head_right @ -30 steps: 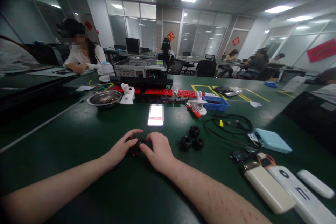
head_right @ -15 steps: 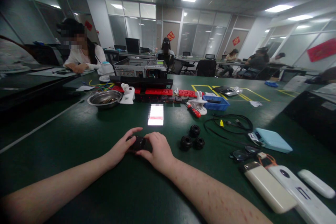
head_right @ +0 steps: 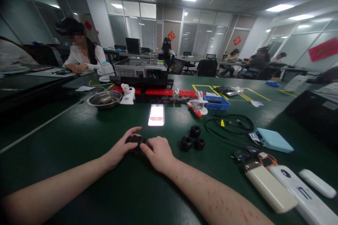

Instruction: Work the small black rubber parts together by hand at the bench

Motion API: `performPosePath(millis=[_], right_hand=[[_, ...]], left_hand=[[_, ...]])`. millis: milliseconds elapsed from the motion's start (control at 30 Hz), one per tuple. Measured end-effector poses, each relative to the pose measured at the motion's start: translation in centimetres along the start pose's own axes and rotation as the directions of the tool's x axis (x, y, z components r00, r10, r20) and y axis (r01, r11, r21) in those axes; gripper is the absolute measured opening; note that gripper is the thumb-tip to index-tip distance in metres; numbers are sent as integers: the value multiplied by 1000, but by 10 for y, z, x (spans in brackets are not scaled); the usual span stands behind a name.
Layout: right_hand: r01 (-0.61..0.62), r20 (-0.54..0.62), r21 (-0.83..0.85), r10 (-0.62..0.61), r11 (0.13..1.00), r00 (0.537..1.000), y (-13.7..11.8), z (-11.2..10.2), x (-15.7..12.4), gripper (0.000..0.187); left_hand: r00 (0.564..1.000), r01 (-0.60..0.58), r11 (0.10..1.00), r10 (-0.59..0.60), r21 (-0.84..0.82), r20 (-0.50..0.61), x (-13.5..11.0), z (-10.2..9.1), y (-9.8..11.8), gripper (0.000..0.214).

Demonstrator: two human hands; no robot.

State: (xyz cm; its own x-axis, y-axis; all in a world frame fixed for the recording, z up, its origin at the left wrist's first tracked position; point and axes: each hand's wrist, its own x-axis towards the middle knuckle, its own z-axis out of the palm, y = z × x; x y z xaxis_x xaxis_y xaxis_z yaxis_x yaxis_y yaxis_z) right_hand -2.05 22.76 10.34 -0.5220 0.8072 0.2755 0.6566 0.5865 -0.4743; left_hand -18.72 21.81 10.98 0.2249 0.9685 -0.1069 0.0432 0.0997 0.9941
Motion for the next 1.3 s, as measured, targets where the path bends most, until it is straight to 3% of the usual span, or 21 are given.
performPosePath(millis=[167, 267, 400, 567, 667, 767, 1000, 1133, 1300], right_hand=[[13, -14, 43, -13, 999, 1000, -1, 2, 0, 28], [19, -49, 60, -16, 998, 999, -1, 0, 0, 20], [63, -101, 80, -55, 995, 993, -1, -1, -1, 31], [75, -94, 45, -70, 996, 993, -4, -3, -3, 34], [34, -100, 24, -32, 999, 994, -5, -3, -4, 40], [-32, -103, 28, 35, 999, 994, -3, -2, -2, 29], [13, -8, 48, -13, 999, 1000, 4, 2, 2, 34], [-10, -44, 131, 16, 991, 999, 2, 0, 0, 19], [64, -84, 128, -53, 990, 995, -4, -5, -2, 37]], left_hand=[[994, -102, 994, 103, -26, 34, 2, -3, -5, 55], [997, -72, 996, 73, -55, 29, 1, -3, -4, 52], [1000, 6, 1000, -6, -1, -4, 1, -1, -2, 49], [1000, 4, 994, -4, 108, -6, 5, -1, -4, 43], [1000, -14, 992, 16, 126, -11, 4, -2, -5, 43], [1000, -21, 993, 23, 118, -16, 1, -1, -5, 49], [970, -242, 960, 237, 139, 53, -3, 2, -3, 59], [975, -223, 973, 221, 56, 41, -2, -2, -5, 57], [994, -96, 995, 98, -39, 41, 2, -5, -7, 47]])
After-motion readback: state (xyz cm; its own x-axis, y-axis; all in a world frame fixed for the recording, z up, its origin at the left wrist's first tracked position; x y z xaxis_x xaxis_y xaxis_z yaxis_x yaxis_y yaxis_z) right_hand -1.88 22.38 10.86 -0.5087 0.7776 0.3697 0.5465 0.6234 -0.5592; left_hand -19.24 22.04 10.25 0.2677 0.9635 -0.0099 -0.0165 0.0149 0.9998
